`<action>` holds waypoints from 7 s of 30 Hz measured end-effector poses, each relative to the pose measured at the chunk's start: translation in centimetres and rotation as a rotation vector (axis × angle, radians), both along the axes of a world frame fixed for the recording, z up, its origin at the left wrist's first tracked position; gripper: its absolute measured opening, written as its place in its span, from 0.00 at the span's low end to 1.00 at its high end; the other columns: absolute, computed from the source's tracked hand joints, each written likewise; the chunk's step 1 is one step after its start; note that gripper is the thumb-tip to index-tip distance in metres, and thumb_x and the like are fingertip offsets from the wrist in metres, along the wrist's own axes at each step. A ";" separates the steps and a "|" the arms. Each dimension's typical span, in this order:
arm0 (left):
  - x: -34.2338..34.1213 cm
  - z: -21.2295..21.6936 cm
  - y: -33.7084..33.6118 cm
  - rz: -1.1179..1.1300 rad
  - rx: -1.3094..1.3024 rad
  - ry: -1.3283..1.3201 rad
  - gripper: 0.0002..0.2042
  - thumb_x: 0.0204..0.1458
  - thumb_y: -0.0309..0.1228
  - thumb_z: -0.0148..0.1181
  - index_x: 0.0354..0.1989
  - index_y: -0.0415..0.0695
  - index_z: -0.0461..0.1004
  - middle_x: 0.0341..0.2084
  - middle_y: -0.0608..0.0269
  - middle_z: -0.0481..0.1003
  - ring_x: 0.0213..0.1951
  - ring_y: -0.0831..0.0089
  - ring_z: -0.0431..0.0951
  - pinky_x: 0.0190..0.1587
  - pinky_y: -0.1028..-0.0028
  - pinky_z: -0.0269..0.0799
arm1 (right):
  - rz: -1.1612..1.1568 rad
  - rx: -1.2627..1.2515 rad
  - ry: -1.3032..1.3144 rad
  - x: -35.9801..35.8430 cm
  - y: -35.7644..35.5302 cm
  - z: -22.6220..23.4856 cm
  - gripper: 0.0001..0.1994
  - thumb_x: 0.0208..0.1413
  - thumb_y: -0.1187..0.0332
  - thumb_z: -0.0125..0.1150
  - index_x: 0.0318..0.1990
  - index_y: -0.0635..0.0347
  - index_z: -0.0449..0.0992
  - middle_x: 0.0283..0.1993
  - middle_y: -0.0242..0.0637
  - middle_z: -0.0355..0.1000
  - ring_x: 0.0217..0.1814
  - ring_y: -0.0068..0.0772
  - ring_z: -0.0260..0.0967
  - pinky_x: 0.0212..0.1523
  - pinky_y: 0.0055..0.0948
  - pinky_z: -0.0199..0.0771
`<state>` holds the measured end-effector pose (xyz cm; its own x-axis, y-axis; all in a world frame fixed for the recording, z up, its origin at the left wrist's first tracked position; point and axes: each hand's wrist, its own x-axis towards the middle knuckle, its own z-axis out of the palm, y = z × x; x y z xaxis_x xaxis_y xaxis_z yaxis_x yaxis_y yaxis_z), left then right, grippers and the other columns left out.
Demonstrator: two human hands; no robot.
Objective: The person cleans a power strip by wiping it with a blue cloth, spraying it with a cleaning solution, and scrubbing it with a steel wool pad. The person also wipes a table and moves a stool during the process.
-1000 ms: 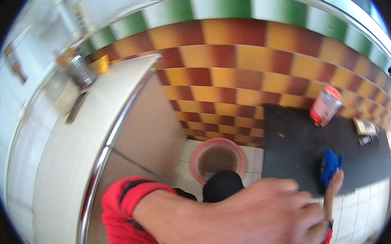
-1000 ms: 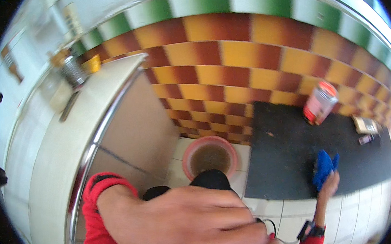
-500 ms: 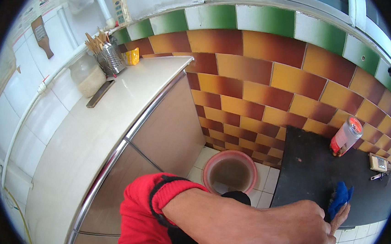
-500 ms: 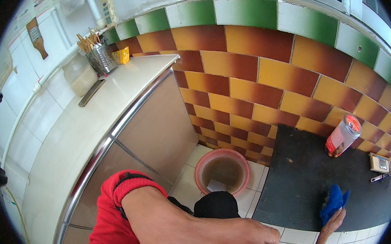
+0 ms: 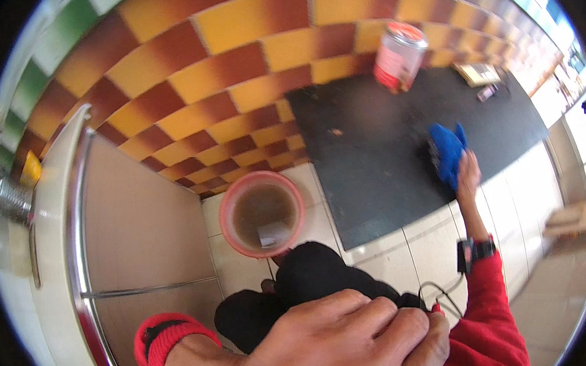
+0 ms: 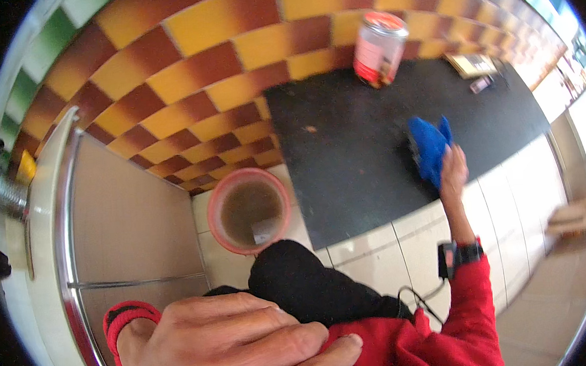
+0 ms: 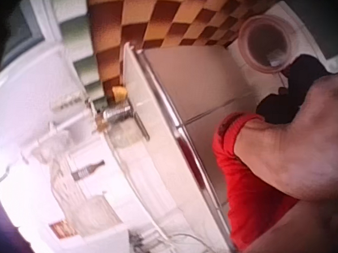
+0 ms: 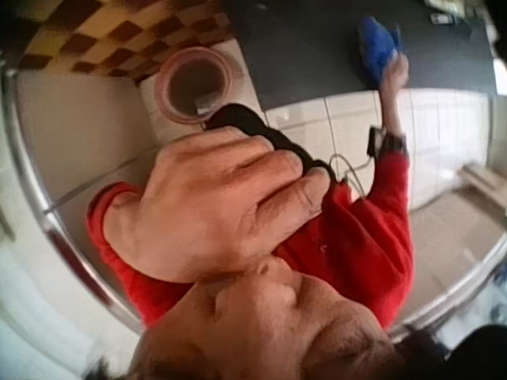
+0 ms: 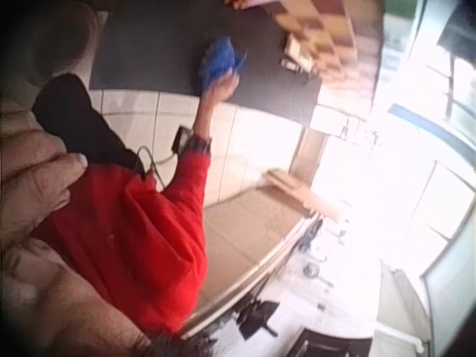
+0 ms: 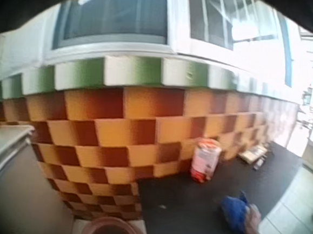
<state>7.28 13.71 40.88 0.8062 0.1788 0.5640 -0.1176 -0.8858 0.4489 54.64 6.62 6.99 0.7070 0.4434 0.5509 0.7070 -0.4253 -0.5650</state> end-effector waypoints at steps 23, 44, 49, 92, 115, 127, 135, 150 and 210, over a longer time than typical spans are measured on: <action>23.4 -20.0 0.7 0.376 0.188 0.447 0.39 0.51 0.41 0.65 0.70 0.45 0.54 0.68 0.45 0.51 0.67 0.48 0.54 0.68 0.57 0.51 | 0.171 0.225 0.016 -7.5 1.3 9.3 0.11 0.58 0.64 0.58 0.43 0.59 0.73 0.38 0.46 0.73 0.42 0.51 0.70 0.44 0.45 0.69; 23.9 -24.9 0.8 0.507 0.001 0.092 0.31 0.52 0.34 0.62 0.65 0.47 0.61 0.59 0.42 0.62 0.61 0.48 0.63 0.64 0.55 0.59 | 0.252 0.088 0.137 -6.0 2.0 7.4 0.16 0.66 0.58 0.49 0.51 0.61 0.72 0.45 0.53 0.75 0.47 0.55 0.73 0.46 0.45 0.70; 24.1 -25.2 0.9 0.480 -0.065 0.101 0.30 0.53 0.34 0.61 0.66 0.47 0.61 0.60 0.42 0.62 0.63 0.47 0.61 0.65 0.54 0.57 | 0.214 0.050 0.149 -6.0 1.8 7.5 0.16 0.66 0.59 0.49 0.51 0.61 0.72 0.45 0.51 0.75 0.45 0.50 0.74 0.47 0.42 0.71; 8.4 -26.8 3.8 0.869 -0.282 0.239 0.30 0.63 0.46 0.44 0.71 0.49 0.52 0.72 0.50 0.44 0.72 0.53 0.42 0.71 0.54 0.39 | 0.271 -0.025 -0.060 -4.5 1.4 7.3 0.19 0.67 0.56 0.43 0.53 0.61 0.70 0.48 0.58 0.72 0.50 0.61 0.70 0.50 0.46 0.67; 1.7 -30.1 4.4 0.948 -0.033 0.133 0.23 0.54 0.33 0.55 0.57 0.33 0.67 0.57 0.39 0.66 0.58 0.44 0.67 0.60 0.51 0.61 | 0.386 0.025 0.542 -0.2 -18.1 4.3 0.12 0.65 0.67 0.51 0.46 0.65 0.77 0.41 0.37 0.76 0.44 0.28 0.72 0.49 0.28 0.71; -6.1 -32.2 1.8 0.748 0.076 0.520 0.15 0.52 0.32 0.59 0.47 0.38 0.75 0.46 0.49 0.75 0.51 0.50 0.71 0.58 0.55 0.63 | 0.906 -0.481 -0.157 -6.2 -12.6 5.9 0.13 0.50 0.65 0.62 0.42 0.58 0.76 0.50 0.42 0.71 0.57 0.47 0.65 0.58 0.46 0.62; -4.8 -29.5 5.4 0.511 0.137 0.584 0.10 0.51 0.28 0.58 0.40 0.37 0.77 0.35 0.49 0.75 0.36 0.54 0.74 0.40 0.57 0.71 | 0.938 -0.722 0.027 -3.9 -12.6 4.9 0.12 0.50 0.65 0.63 0.42 0.53 0.76 0.53 0.36 0.71 0.60 0.40 0.64 0.64 0.46 0.57; -2.4 -29.3 7.9 0.265 0.166 0.810 0.11 0.53 0.25 0.51 0.42 0.35 0.75 0.42 0.39 0.73 0.42 0.41 0.71 0.47 0.50 0.67 | 0.940 -0.740 0.290 -4.7 -21.5 3.3 0.15 0.59 0.59 0.51 0.50 0.54 0.73 0.60 0.36 0.68 0.63 0.35 0.63 0.64 0.44 0.58; 88.7 -23.5 -8.5 0.044 0.292 0.540 0.30 0.61 0.42 0.45 0.67 0.35 0.54 0.68 0.43 0.52 0.69 0.47 0.50 0.69 0.51 0.44 | 0.358 -0.526 1.172 7.1 -31.3 3.6 0.08 0.52 0.64 0.54 0.36 0.56 0.75 0.37 0.41 0.74 0.45 0.49 0.72 0.45 0.45 0.72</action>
